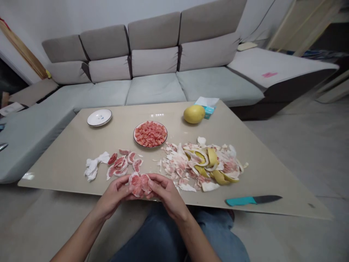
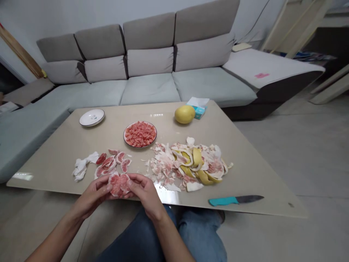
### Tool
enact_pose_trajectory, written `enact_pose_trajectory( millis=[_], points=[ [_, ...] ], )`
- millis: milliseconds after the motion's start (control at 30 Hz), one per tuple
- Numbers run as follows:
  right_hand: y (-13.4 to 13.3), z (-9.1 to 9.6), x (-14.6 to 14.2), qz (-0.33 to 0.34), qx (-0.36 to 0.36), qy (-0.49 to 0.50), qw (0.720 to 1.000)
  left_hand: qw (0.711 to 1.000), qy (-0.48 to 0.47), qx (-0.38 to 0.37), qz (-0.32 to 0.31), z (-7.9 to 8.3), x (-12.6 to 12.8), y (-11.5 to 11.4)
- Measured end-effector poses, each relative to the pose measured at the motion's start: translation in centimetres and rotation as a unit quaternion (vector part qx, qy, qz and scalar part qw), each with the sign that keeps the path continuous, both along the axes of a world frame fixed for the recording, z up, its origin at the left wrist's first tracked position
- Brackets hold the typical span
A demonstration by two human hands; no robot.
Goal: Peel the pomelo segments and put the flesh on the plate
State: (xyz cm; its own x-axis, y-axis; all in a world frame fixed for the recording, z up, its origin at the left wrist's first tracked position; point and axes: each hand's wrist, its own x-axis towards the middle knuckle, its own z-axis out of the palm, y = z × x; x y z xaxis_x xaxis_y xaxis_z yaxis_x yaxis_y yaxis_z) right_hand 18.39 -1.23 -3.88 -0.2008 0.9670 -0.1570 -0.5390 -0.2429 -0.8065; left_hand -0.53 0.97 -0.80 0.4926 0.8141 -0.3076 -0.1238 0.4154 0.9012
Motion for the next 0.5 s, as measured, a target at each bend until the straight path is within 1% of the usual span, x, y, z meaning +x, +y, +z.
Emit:
enact_pose_trajectory(
  millis=[133, 300, 500],
  points=[
    [-0.01, 0.0, 0.17, 0.03, -0.026, 0.038, 0.998, 1.0, -0.009, -0.01, 0.012, -0.2, -0.34, -0.05],
    [0.17, -0.14, 0.25, 0.052, -0.047, 0.076, 0.995, 1.0, -0.016, -0.018, 0.005, -0.45, -0.57, -0.05],
    [0.37, -0.38, 0.46, 0.071, -0.034, 0.087, 0.993, 0.999, -0.034, -0.036, -0.015, -0.4, -0.51, -0.06]
  ],
)
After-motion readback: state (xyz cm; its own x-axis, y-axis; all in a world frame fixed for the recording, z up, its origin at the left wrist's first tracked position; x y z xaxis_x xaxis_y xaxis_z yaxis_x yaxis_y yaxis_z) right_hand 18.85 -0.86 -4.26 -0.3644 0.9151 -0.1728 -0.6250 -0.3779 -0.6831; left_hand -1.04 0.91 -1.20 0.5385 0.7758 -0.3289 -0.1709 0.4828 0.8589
